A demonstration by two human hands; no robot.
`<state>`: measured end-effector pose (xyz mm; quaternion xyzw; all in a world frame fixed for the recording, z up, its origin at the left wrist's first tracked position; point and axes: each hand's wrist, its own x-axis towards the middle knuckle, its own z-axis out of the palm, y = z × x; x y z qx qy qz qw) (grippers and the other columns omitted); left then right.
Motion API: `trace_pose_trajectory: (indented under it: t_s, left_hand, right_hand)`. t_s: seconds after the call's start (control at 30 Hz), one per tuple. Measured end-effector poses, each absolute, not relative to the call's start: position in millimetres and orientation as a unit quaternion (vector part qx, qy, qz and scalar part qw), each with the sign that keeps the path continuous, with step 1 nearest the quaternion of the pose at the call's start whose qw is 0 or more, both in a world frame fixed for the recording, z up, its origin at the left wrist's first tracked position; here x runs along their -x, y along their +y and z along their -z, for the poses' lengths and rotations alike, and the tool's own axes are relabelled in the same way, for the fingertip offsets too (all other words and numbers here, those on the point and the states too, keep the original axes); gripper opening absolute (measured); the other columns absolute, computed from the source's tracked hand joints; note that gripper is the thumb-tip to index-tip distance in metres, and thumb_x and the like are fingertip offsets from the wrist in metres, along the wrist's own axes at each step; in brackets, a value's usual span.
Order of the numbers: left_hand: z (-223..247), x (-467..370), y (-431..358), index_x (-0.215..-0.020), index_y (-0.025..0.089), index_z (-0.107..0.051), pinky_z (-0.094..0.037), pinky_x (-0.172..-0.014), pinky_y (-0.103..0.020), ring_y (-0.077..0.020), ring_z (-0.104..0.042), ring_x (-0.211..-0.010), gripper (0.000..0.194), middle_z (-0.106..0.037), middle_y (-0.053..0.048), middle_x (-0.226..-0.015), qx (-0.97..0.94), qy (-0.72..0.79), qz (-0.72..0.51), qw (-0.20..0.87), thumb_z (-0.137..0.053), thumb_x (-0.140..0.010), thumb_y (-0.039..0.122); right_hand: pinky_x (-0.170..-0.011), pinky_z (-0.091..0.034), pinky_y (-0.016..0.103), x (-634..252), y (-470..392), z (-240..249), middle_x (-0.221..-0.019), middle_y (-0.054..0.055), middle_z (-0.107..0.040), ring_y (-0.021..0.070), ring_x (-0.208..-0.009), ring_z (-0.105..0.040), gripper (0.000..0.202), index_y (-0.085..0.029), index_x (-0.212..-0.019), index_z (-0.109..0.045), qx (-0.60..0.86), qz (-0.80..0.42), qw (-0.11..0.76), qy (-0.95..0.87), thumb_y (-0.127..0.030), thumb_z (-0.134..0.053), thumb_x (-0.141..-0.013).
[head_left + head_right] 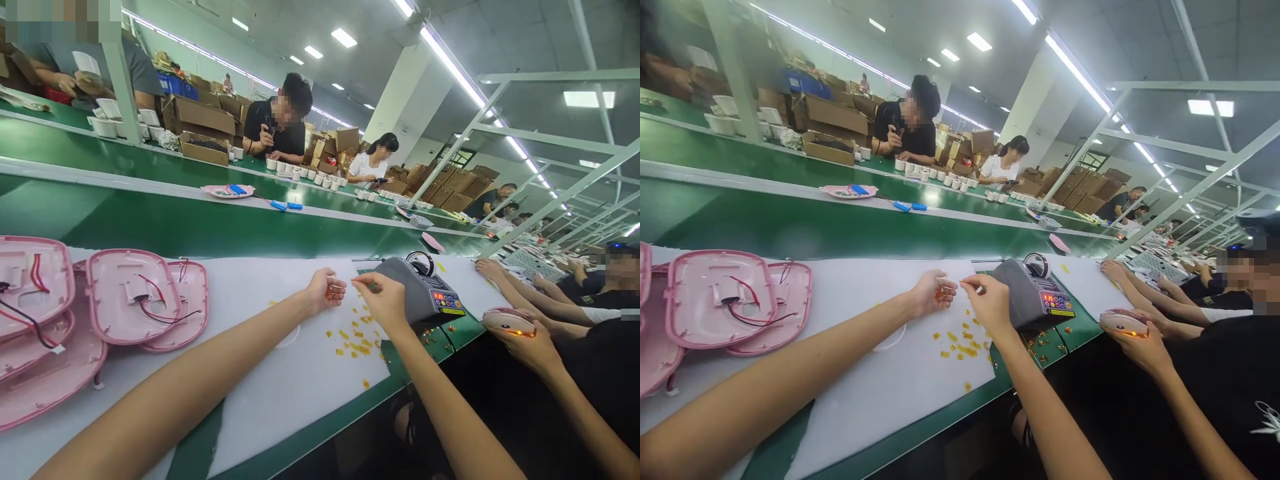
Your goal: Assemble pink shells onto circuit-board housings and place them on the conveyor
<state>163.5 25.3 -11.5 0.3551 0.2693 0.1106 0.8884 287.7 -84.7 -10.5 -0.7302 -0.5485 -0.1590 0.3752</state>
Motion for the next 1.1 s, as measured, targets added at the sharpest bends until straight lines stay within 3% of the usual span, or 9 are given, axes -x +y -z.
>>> trace_pose_trajectory:
  t_s: [0.17, 0.3, 0.37, 0.57, 0.77, 0.83, 0.93, 1.0, 1.1]
  left_hand:
    - [9, -168, 6, -0.075, 0.014, -0.051, -0.036, -0.048, -0.019, -0.0093, -0.043, -0.05, 0.032, -0.047, -0.001, -0.063, -0.402, 0.233, -0.119, 0.877, -0.034, -0.097, 0.028]
    - [10, -167, 7, -0.067, 0.017, -0.036, -0.018, -0.043, -0.019, -0.0054, -0.022, -0.041, 0.034, -0.029, 0.006, -0.056, -0.454, 0.247, -0.121, 0.848, -0.025, -0.098, 0.02]
    - [11, -166, 12, -0.067, 0.018, -0.035, -0.014, -0.043, -0.02, -0.005, -0.017, -0.042, 0.033, -0.025, 0.007, -0.055, -0.497, 0.242, -0.124, 0.824, -0.024, -0.099, 0.021]
    - [9, -160, 22, -0.091, 0.011, -0.06, -0.035, -0.055, -0.022, -0.0086, -0.043, -0.055, 0.024, -0.059, -0.004, -0.077, -0.704, 0.146, -0.11, 0.687, -0.038, -0.086, 0.003]
    - [-4, -142, 23, -0.083, 0.013, -0.069, -0.041, -0.08, -0.031, -0.0201, -0.058, -0.084, 0.024, -0.066, -0.009, -0.087, -0.903, 0.094, -0.022, 0.42, -0.048, -0.079, 0.002]
    - [-11, -135, 17, -0.085, 0.012, -0.069, -0.043, -0.077, -0.035, -0.0255, -0.06, -0.085, 0.012, -0.067, -0.013, -0.094, -0.93, 0.11, 0.03, 0.349, -0.06, -0.078, 0.012]
    - [-17, -129, 7, -0.1, 0.013, -0.067, -0.045, -0.07, -0.033, -0.0287, -0.062, -0.086, 0.038, -0.067, -0.014, -0.104, -0.958, 0.117, 0.116, 0.233, -0.079, -0.067, 0.026]
    - [-17, -128, 4, -0.108, 0.015, -0.063, -0.044, -0.066, -0.029, -0.0249, -0.062, -0.086, 0.047, -0.066, -0.011, -0.107, -0.965, 0.107, 0.148, 0.188, -0.082, -0.066, 0.025]
    - [-13, -129, 6, -0.096, 0.016, -0.065, -0.038, -0.059, -0.026, -0.0181, -0.058, -0.074, 0.029, -0.065, -0.006, -0.1, -0.964, 0.094, 0.127, 0.212, -0.078, -0.07, 0.016]
  right_hand:
    - [-0.076, -0.049, 0.033, -246, -89, 10, -0.089, 0.004, -0.071, 0.0195, -0.084, -0.059, 0.018, -0.024, -0.079, -0.074, 0.659, 0.186, 0.326, -0.652, -0.022, -0.058, -0.087]
    - [-0.085, -0.052, 0.035, -253, -108, 6, -0.099, 0.005, -0.072, 0.0196, -0.094, -0.063, 0.018, -0.023, -0.092, -0.071, 0.654, 0.149, 0.389, -0.632, -0.024, -0.053, -0.09]
    - [-0.077, -0.053, 0.033, -267, -122, 6, -0.099, 0.007, -0.072, 0.0202, -0.092, -0.065, 0.018, -0.021, -0.092, -0.07, 0.681, 0.145, 0.429, -0.576, -0.029, -0.054, -0.089]
    - [-0.068, -0.051, 0.033, -309, -144, 32, -0.092, 0.007, -0.068, 0.0172, -0.069, -0.062, 0.027, -0.017, -0.099, -0.072, 0.821, 0.04, 0.296, -0.486, -0.029, -0.066, -0.076]
    - [-0.069, -0.05, 0.031, -315, -140, 47, -0.084, 0.005, -0.069, 0.0168, -0.068, -0.062, 0.013, -0.021, -0.085, -0.075, 0.814, 0.017, 0.266, -0.517, -0.023, -0.064, -0.079]
    - [-0.07, -0.049, 0.031, -313, -139, 48, -0.083, 0.005, -0.071, 0.0177, -0.069, -0.063, 0.01, -0.021, -0.079, -0.074, 0.811, 0.037, 0.257, -0.524, -0.02, -0.064, -0.079]
    - [-0.071, -0.048, 0.032, -311, -141, 49, -0.082, 0.005, -0.072, 0.0189, -0.071, -0.063, 0.01, -0.02, -0.075, -0.071, 0.804, 0.054, 0.237, -0.542, -0.017, -0.062, -0.079]
    - [-0.072, -0.048, 0.032, -311, -143, 49, -0.081, 0.005, -0.071, 0.0188, -0.073, -0.063, 0.01, -0.02, -0.077, -0.069, 0.789, 0.046, 0.238, -0.565, -0.017, -0.06, -0.08]
    - [-0.071, -0.049, 0.03, -309, -148, 46, -0.079, 0.005, -0.07, 0.0173, -0.074, -0.062, 0.011, -0.019, -0.079, -0.067, 0.765, 0.002, 0.271, -0.584, -0.019, -0.057, -0.081]
